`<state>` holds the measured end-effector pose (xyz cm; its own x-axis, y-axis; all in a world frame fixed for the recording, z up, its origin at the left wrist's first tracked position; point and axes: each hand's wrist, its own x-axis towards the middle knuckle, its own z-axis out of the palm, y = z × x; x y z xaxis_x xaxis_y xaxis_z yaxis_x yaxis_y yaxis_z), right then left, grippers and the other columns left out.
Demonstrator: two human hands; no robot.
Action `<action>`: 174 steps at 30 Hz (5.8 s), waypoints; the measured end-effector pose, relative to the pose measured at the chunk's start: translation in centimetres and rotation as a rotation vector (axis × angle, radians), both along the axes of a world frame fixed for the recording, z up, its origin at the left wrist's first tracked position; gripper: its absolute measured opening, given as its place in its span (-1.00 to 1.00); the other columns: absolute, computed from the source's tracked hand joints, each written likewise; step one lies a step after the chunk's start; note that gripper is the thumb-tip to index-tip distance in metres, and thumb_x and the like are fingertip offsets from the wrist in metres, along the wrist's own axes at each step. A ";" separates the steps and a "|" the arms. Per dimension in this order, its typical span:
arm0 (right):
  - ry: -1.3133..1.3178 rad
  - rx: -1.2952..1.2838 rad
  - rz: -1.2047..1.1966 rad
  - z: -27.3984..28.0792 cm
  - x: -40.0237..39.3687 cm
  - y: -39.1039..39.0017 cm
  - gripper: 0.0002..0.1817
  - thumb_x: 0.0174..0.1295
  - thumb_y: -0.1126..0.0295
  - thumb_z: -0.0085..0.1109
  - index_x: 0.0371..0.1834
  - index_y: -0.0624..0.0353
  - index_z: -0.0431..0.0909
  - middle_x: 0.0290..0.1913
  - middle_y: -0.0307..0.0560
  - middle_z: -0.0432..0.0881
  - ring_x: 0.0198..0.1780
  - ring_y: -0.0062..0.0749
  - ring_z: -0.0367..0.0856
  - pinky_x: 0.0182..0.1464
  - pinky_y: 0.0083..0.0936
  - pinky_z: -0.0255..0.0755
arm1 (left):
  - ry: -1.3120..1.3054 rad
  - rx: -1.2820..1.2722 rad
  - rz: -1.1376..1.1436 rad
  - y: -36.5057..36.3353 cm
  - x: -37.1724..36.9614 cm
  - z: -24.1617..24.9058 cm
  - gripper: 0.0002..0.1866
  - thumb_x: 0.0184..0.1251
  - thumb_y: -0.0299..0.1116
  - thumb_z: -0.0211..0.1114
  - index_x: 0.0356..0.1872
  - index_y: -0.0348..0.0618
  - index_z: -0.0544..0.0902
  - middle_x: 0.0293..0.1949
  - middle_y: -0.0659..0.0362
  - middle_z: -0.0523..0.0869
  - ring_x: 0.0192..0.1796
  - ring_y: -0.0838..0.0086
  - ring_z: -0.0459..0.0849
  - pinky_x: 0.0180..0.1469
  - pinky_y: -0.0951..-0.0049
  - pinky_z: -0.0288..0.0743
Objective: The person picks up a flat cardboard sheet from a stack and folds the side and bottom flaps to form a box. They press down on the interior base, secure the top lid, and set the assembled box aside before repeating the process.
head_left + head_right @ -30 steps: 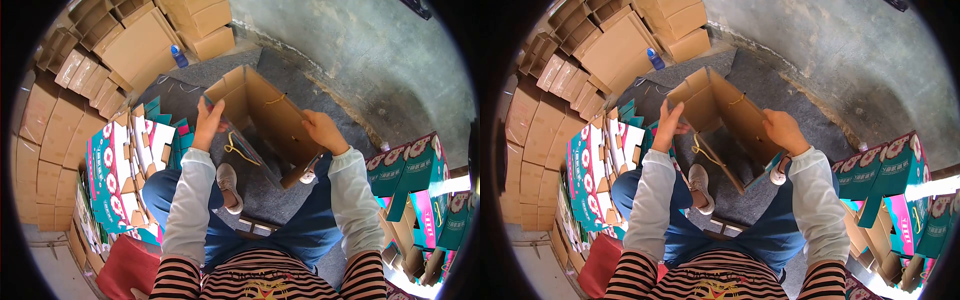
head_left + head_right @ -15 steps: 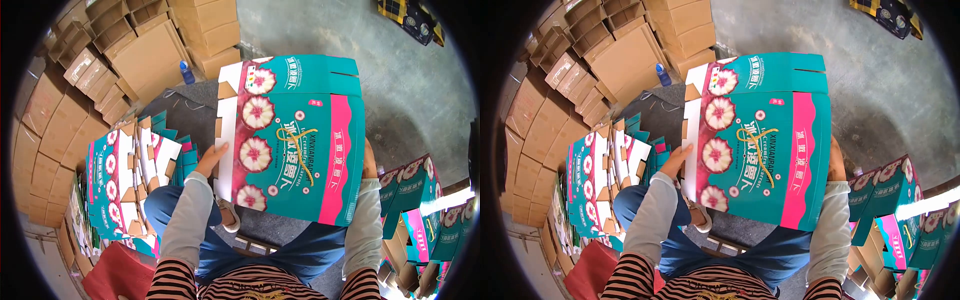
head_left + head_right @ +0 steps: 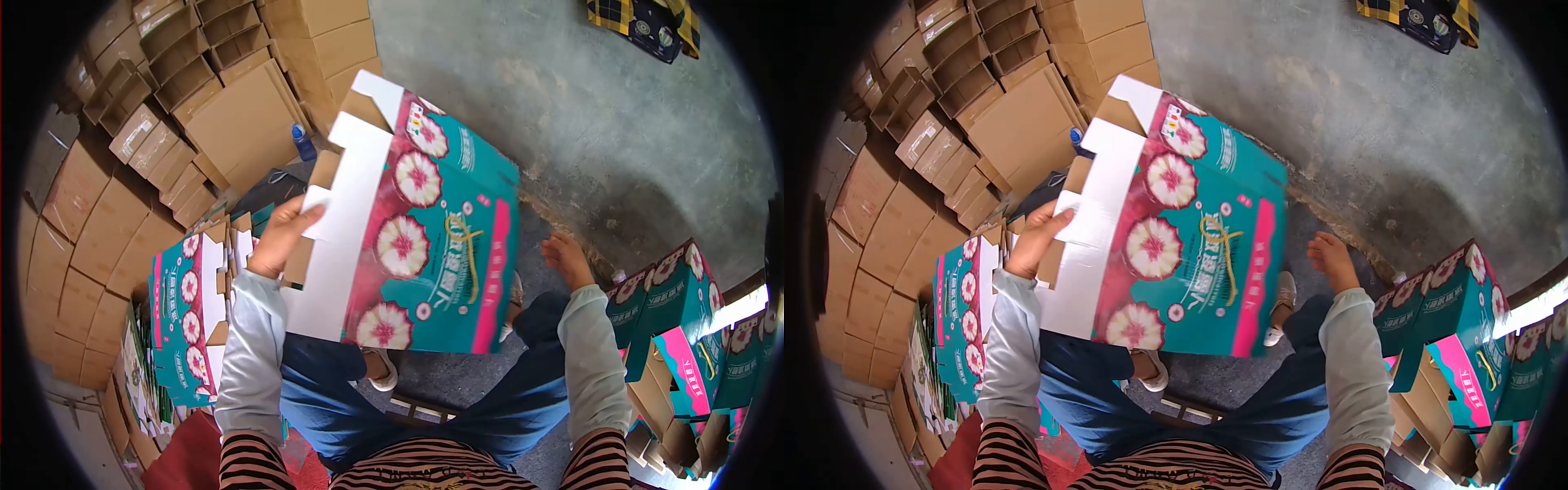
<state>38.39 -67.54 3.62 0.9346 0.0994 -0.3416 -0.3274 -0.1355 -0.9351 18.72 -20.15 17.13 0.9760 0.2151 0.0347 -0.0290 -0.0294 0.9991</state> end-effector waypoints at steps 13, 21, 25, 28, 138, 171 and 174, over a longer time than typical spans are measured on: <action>-0.379 0.009 0.448 7.5 -6.1 9.4 -0.58 0.36 0.07 0.07 -0.21 0.29 0.60 -0.30 -0.11 0.65 -0.22 -0.52 0.61 -0.16 -0.57 0.48 | -0.182 1.064 -0.140 -11.6 1.1 -3.1 -0.83 0.31 -0.30 0.10 -0.26 -0.20 0.53 -0.44 -0.10 0.62 -0.33 -0.06 0.61 -0.29 0.01 0.43; -0.186 -0.063 0.413 7.0 -7.2 15.7 -0.34 0.23 -0.04 0.12 0.14 0.35 0.35 -0.04 0.06 0.54 -0.26 -0.32 0.66 -0.25 -0.47 0.57 | -0.186 1.051 -0.079 -18.3 2.3 -2.8 -0.82 0.34 -0.30 0.07 -0.26 -0.18 0.54 -0.44 -0.06 0.64 -0.35 -0.02 0.62 -0.32 0.04 0.44; -0.108 -0.023 0.435 5.1 -5.3 15.0 -0.60 0.18 0.27 0.05 -0.09 0.44 0.44 -0.28 0.05 0.61 -0.39 -0.32 0.66 -0.40 -0.49 0.60 | -0.084 0.933 -0.106 -19.4 3.2 -3.6 -0.72 0.36 -0.17 0.11 -0.34 -0.19 0.58 -0.44 -0.05 0.63 -0.31 0.03 0.62 -0.26 0.09 0.45; -0.013 -0.062 0.462 5.4 -5.7 14.6 -0.68 0.18 0.36 -0.02 -0.26 0.50 0.51 -0.47 0.07 0.65 -0.57 -0.32 0.66 -0.52 -0.52 0.58 | 0.118 0.982 -0.100 -19.0 3.5 -4.3 -0.65 0.33 -0.10 0.18 -0.37 -0.24 0.61 -0.40 -0.03 0.63 -0.18 0.09 0.62 -0.16 0.19 0.45; -1.021 -1.132 0.802 2.6 -10.9 11.9 -0.58 -0.14 0.10 0.43 -0.36 0.19 0.55 -0.37 -0.08 0.57 -0.27 -0.23 0.61 -0.29 -0.37 0.53 | -0.101 1.192 -0.131 -17.1 6.3 -16.3 -0.43 0.37 0.00 0.05 0.15 -0.31 0.49 0.32 -0.16 0.32 0.42 -0.01 0.14 0.35 -0.09 0.04; -0.586 -1.301 0.525 0.2 6.9 13.4 -0.31 -0.08 -0.16 0.36 -0.04 0.18 0.53 -0.10 0.14 0.61 -0.03 -0.04 0.62 -0.02 -0.24 0.53 | -0.214 1.084 -0.057 -27.2 -1.2 -15.4 -0.58 0.04 -0.33 0.28 -0.06 -0.32 0.49 0.06 -0.09 0.49 0.19 0.05 0.39 0.24 0.00 0.17; -0.590 -1.262 0.504 0.7 6.3 12.3 -0.32 -0.04 -0.17 0.30 -0.07 0.21 0.51 -0.14 0.17 0.62 -0.05 0.02 0.61 0.00 -0.18 0.50 | -0.242 1.171 -0.029 -26.9 -1.4 -16.4 -0.59 0.04 -0.39 0.24 -0.05 -0.35 0.50 0.06 -0.08 0.50 0.19 0.06 0.41 0.23 0.03 0.20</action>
